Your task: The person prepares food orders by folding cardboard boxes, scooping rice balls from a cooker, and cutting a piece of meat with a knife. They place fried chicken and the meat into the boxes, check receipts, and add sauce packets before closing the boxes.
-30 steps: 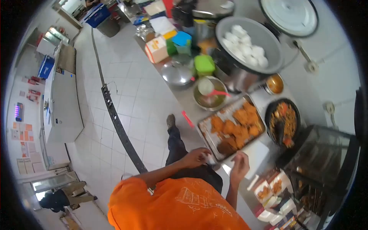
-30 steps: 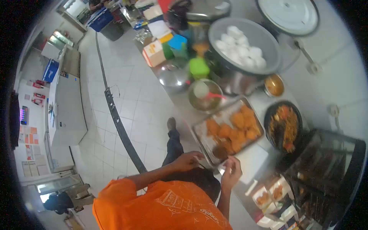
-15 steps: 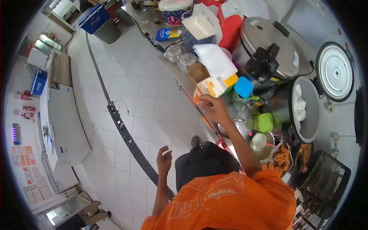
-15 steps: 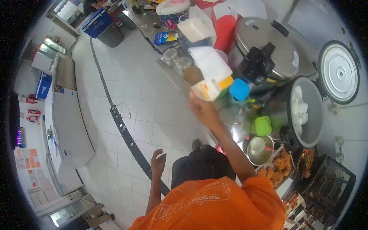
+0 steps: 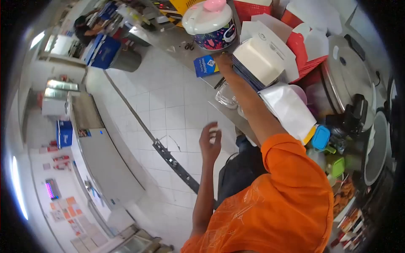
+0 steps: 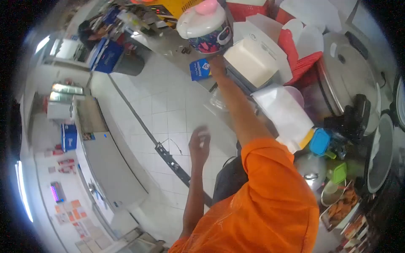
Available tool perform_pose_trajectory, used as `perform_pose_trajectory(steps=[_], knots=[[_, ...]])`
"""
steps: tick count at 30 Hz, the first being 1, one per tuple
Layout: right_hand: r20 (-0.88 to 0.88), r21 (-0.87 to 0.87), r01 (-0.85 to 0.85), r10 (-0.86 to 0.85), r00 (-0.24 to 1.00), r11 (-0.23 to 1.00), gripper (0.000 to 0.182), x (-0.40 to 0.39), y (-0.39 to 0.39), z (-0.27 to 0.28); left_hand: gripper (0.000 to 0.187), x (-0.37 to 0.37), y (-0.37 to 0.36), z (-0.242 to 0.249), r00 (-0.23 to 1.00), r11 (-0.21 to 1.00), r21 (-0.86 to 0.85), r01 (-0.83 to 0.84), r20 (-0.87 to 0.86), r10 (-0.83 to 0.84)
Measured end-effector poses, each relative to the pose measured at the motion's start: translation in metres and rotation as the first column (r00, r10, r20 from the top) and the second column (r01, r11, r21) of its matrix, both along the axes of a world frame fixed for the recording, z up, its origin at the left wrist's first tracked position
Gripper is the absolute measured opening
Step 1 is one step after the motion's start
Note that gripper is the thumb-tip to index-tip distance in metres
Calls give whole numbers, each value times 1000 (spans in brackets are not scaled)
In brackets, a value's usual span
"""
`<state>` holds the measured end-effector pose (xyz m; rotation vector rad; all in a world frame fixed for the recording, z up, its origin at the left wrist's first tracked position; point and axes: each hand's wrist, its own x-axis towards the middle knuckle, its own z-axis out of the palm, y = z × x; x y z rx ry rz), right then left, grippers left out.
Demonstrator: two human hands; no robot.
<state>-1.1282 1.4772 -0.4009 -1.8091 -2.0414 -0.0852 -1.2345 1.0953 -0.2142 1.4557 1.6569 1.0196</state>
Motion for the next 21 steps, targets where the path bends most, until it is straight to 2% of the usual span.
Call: perform_pose_trajectory(steps=[1,2,4,5,7,8,10,11,13,14,16,17,18,19,20,21], knots=[[99,-73,12,-5,995,997,19,3,12,-20,26,3,36,6,999,999,-4,32,-15,-32],[119,-96,25,-14,993,995,19,8,7,-11,28,0,69,-4,997,998,-12,68,-42,-68],[126,-243,21,10,992,970,20,17,-11,40,37,-10,136,-42,978,986,38,164,-135,-158],[145,-243,36,0,989,969,20,18,-14,55,44,-15,172,-61,953,968,93,235,-217,-211],[13,-298,62,-61,998,953,23,17,-23,77,65,-8,239,-74,900,950,126,286,-375,-221],[23,-298,88,-85,996,951,23,15,-26,91,65,-8,269,-87,898,943,128,308,-366,-243],[-60,-434,-29,4,998,901,20,13,-27,111,89,-9,319,-121,771,902,168,398,-594,-230],[-45,-442,-2,-20,999,897,20,11,-21,96,89,-9,334,-129,774,894,166,417,-581,-253],[-225,-221,-57,6,974,974,19,10,-13,74,90,-11,361,-143,666,855,-23,519,-616,-421],[-215,-235,-36,-16,977,971,19,13,-17,83,93,-15,369,-153,610,823,-69,564,-636,-472],[-312,8,-46,46,949,999,17,21,-19,112,90,-17,369,-169,618,828,-29,559,-652,-440],[-304,10,-28,30,952,1000,17,24,-20,131,87,-18,371,-170,629,844,17,536,-675,-385],[-383,113,116,-64,922,987,11,27,-25,152,87,-19,373,-170,628,835,20,549,-669,-397],[-469,194,263,-146,871,945,7,27,-33,172,82,-22,369,-173,578,821,21,570,-721,-382],[-463,188,277,-163,871,942,7,30,-38,193,78,-22,367,-174,528,807,26,591,-768,-362],[-604,278,360,-129,787,891,8,33,-45,216,78,-22,365,-175,524,795,20,607,-762,-381]])
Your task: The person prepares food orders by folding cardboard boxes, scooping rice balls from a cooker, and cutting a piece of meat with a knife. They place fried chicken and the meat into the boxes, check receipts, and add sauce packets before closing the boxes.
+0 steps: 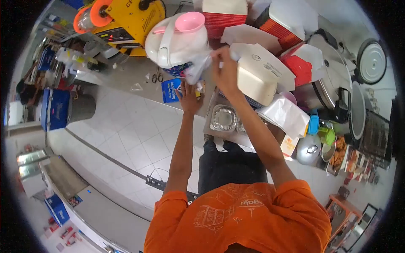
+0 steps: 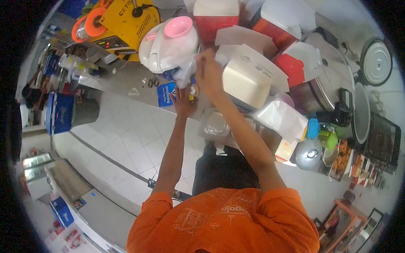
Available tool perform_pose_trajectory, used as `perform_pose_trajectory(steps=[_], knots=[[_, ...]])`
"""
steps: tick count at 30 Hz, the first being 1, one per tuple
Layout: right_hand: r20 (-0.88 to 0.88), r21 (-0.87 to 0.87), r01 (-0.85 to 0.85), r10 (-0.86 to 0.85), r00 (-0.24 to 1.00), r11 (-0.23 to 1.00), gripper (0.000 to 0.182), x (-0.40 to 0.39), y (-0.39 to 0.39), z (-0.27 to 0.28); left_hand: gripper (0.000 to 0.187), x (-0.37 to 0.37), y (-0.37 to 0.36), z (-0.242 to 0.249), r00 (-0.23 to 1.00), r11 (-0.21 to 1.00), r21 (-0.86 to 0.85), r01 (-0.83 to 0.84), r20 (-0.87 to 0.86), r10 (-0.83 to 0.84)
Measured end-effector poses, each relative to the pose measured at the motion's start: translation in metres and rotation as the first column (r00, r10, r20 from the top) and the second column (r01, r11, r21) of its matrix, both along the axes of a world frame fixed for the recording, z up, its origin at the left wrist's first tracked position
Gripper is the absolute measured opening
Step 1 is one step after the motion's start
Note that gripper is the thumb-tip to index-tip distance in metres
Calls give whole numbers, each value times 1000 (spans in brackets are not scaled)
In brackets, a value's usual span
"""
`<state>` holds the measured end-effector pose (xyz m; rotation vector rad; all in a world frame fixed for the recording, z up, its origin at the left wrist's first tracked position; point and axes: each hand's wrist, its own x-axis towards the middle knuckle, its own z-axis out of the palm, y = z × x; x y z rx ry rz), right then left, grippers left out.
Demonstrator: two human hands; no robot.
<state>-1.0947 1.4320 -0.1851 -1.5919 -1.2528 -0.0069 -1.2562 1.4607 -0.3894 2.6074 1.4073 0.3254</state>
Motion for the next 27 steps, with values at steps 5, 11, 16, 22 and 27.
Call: perform_pose_trajectory(steps=[5,11,16,22,27], knots=[[-541,-69,61,-88,837,996,20,14,-79,43,59,-12,-29,70,751,942,-321,102,646,139],[-691,-166,36,-142,709,986,32,-9,-183,20,37,8,-96,205,546,391,-711,585,702,458],[-879,-95,17,-92,468,995,52,-12,-241,16,24,31,-127,214,699,272,-799,536,601,387],[-688,-425,-192,-178,704,885,26,-29,-261,-16,29,14,-135,201,702,591,-685,426,662,261],[-583,-316,-47,-155,797,948,18,12,-257,-3,29,-28,-129,189,531,638,-711,295,677,509]])
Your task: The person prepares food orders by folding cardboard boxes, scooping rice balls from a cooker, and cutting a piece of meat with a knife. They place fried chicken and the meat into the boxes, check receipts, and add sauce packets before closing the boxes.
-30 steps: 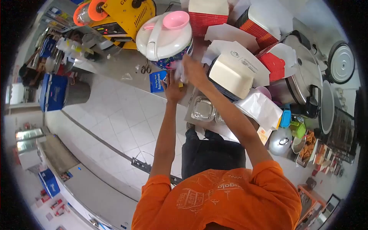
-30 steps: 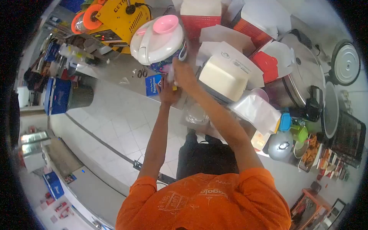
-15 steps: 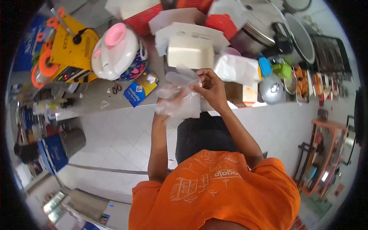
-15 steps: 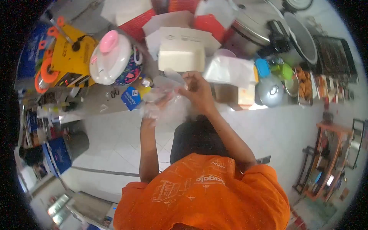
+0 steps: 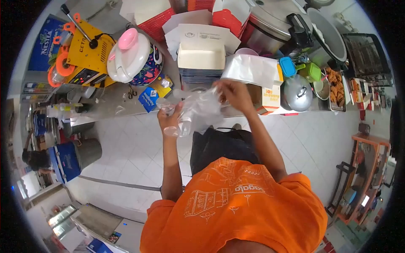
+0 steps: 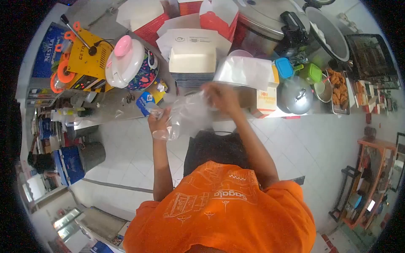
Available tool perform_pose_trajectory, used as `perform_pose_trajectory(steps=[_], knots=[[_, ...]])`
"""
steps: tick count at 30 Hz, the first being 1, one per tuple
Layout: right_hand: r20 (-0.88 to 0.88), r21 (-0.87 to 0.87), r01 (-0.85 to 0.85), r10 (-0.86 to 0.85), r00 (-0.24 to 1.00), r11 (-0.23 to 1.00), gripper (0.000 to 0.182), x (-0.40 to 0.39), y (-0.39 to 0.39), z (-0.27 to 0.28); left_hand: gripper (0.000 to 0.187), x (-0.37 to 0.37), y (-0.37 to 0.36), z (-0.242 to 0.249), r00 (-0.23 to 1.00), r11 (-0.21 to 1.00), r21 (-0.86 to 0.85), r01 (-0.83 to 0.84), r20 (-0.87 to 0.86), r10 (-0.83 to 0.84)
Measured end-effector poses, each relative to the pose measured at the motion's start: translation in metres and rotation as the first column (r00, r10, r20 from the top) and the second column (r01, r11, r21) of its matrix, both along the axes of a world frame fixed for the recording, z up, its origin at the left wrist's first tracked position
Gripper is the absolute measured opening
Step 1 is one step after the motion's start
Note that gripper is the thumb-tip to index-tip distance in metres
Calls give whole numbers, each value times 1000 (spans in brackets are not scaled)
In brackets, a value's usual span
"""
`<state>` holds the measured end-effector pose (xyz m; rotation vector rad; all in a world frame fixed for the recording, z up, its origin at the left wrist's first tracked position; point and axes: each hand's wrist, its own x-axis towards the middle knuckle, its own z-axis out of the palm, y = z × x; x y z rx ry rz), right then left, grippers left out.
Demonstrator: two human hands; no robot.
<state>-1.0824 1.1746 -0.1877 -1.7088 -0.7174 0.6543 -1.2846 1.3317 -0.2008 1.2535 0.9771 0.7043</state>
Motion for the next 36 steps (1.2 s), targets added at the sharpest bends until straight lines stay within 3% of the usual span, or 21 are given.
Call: perform_pose_trajectory(steps=[2,3,4,6,7,9,11,13,15,17,18,20,22,23,25,27,30,32,34,35,36], knots=[[179,46,176,-181,967,983,22,34,32,7,26,-7,3,-1,989,984,-148,-102,90,116],[503,120,259,-284,817,958,23,51,53,13,26,-9,5,0,988,982,-145,-118,79,130],[403,279,229,-330,853,932,21,70,78,6,25,-9,8,4,988,978,-174,-114,85,130],[654,325,128,-321,685,937,22,97,114,-2,27,-13,17,4,992,978,-194,-80,85,98],[650,328,126,-321,689,936,22,116,128,-29,27,-21,22,2,992,978,-191,-85,81,102],[831,-185,24,143,538,982,25,152,134,-98,33,-34,34,-1,961,927,-375,12,259,92],[779,-297,-49,271,565,954,28,140,115,-67,36,-41,43,-6,939,916,-399,41,329,102],[371,127,222,-253,893,967,34,98,85,11,38,-44,45,-1,910,901,-429,58,395,129],[471,314,161,-301,829,936,45,30,54,63,40,-37,39,22,939,881,-473,13,310,152],[338,142,-220,162,927,965,53,-26,51,44,40,-33,47,19,946,895,-438,84,317,66],[314,15,-378,355,881,926,53,-44,53,39,41,-30,51,17,947,903,-399,162,320,-28],[265,-108,-517,526,809,849,54,-64,66,20,41,-24,62,22,943,893,-397,213,323,-81],[127,177,-503,487,864,846,47,-69,87,-5,39,-22,80,30,962,893,-388,228,231,-145],[125,176,-504,488,864,846,47,-65,88,-9,39,-29,92,20,962,893,-390,226,230,-144],[-332,92,-549,545,770,831,29,-53,87,-15,40,-40,112,-8,957,927,-369,67,287,45],[-356,31,-509,485,799,860,23,-57,79,7,40,-54,120,-25,953,913,-407,8,279,116],[-471,20,-343,312,825,939,20,-69,72,-3,37,-98,127,-76,998,980,-195,-41,-62,29],[-557,53,-198,194,807,979,22,-71,70,-9,35,-90,89,-30,978,979,43,-197,-66,200],[-255,-190,-200,148,955,961,25,-65,65,-7,36,-88,67,-11,839,650,679,-341,-93,537],[-253,-206,-158,104,962,966,25,-66,63,0,36,-83,55,5,861,674,668,-316,-97,500],[-192,-194,-200,163,968,960,25,-71,63,11,36,-75,40,23,963,776,629,-34,-186,193]])
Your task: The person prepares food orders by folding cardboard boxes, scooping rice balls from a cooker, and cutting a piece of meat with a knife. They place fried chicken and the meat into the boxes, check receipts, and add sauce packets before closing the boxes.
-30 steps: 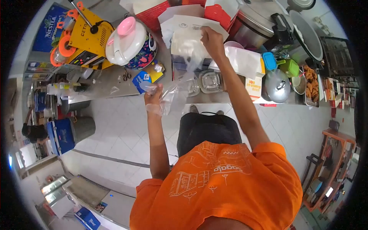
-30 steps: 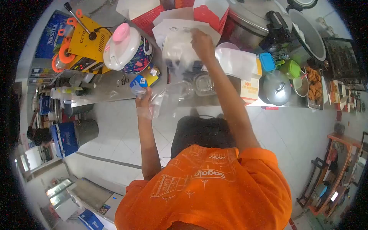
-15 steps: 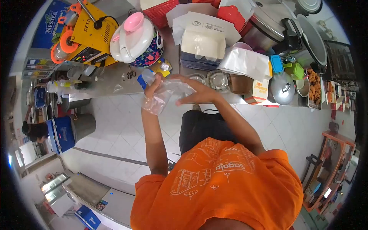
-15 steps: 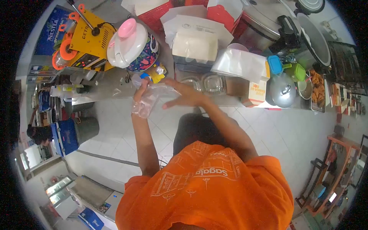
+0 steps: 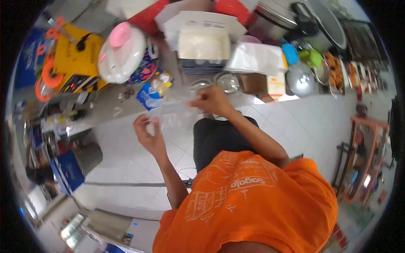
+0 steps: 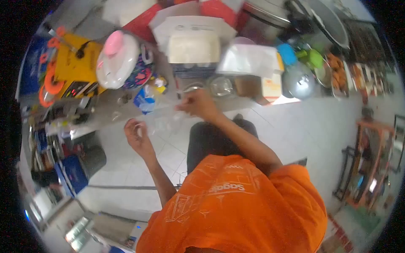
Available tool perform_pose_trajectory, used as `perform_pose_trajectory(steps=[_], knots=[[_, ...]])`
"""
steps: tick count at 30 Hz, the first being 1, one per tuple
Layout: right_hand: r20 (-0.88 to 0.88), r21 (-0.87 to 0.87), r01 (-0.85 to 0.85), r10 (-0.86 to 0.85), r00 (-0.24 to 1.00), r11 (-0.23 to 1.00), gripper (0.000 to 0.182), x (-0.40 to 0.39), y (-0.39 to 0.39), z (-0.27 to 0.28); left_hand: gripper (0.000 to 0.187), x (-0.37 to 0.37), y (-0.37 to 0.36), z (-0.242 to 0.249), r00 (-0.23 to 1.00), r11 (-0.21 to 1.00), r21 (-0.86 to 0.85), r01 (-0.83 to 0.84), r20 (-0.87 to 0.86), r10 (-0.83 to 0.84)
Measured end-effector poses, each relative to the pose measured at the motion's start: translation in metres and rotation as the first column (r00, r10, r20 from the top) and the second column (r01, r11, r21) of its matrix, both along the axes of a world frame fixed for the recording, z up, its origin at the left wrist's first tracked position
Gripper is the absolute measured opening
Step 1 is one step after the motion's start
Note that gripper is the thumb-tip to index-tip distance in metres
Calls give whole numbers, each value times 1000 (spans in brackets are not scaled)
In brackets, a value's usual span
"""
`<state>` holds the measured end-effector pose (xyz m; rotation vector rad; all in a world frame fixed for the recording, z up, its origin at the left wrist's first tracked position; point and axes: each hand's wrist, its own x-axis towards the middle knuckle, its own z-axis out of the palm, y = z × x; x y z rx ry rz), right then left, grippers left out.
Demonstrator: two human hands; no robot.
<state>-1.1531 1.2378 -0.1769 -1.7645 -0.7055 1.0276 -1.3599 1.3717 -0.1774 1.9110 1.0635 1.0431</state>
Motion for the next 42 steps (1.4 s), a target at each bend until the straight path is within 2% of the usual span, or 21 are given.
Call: perform_pose_trajectory(steps=[1,4,5,7,9,13,15,16,17,18,22,24,25,27,29,31,33,35,39,41,42], knots=[[64,18,-58,57,996,998,24,-2,-1,8,36,13,-14,16,946,946,-73,316,-50,-320],[39,113,-105,101,994,988,21,-6,-6,18,27,54,-43,20,859,831,-270,487,-24,-512],[47,111,-77,72,996,991,21,-4,-14,21,27,58,-47,13,844,816,-267,513,-18,-536],[-131,306,-3,46,990,952,17,1,-30,26,22,65,-52,6,879,629,-622,467,248,-408],[-125,334,38,5,992,942,12,6,-48,14,16,75,-60,0,856,659,-568,493,179,-486],[-222,269,340,-285,932,901,9,7,-86,7,15,96,-87,-4,879,601,-642,476,317,-357],[-231,296,406,-348,908,864,10,9,-103,10,11,99,-87,-10,923,709,-591,384,238,-302],[-6,226,391,-400,917,892,13,12,-111,24,11,104,-93,-8,929,724,-583,369,230,-289],[223,153,393,-420,880,907,16,12,-116,31,10,110,-103,-5,929,836,-411,364,220,-296],[283,198,371,-415,865,907,16,10,-120,30,9,114,-112,0,928,911,-219,350,213,-306],[306,293,295,-381,872,910,16,1,-139,47,10,103,-139,37,870,876,114,468,114,-480],[237,473,212,-354,905,855,14,-8,-156,56,18,104,-160,38,739,616,-521,591,45,-672],[239,481,189,-335,911,856,14,-12,-167,56,18,109,-174,39,755,634,-513,579,44,-655],[471,465,-65,-185,863,883,8,-13,-193,54,23,124,-209,41,848,524,-666,531,408,-339],[443,481,-97,-146,885,871,15,-13,-223,45,25,119,-229,4,821,516,-646,562,510,-256],[361,497,-104,-97,927,862,13,-12,-250,40,29,129,-250,-3,745,524,-730,438,621,243],[361,521,-117,-94,928,846,12,-12,-272,34,35,130,-281,4,748,530,-753,391,595,294],[364,539,-130,-91,927,833,11,-9,-293,36,41,139,-323,40,463,485,-534,693,844,269],[230,548,-103,-31,973,830,8,-4,-331,39,55,135,-344,23,454,379,-524,763,851,263],[248,550,-106,-41,968,828,7,-1,-343,34,62,142,-356,5,737,640,-695,328,612,286],[209,548,-94,-28,977,831,6,2,-347,31,62,144,-361,-4,736,640,-692,333,615,282]])
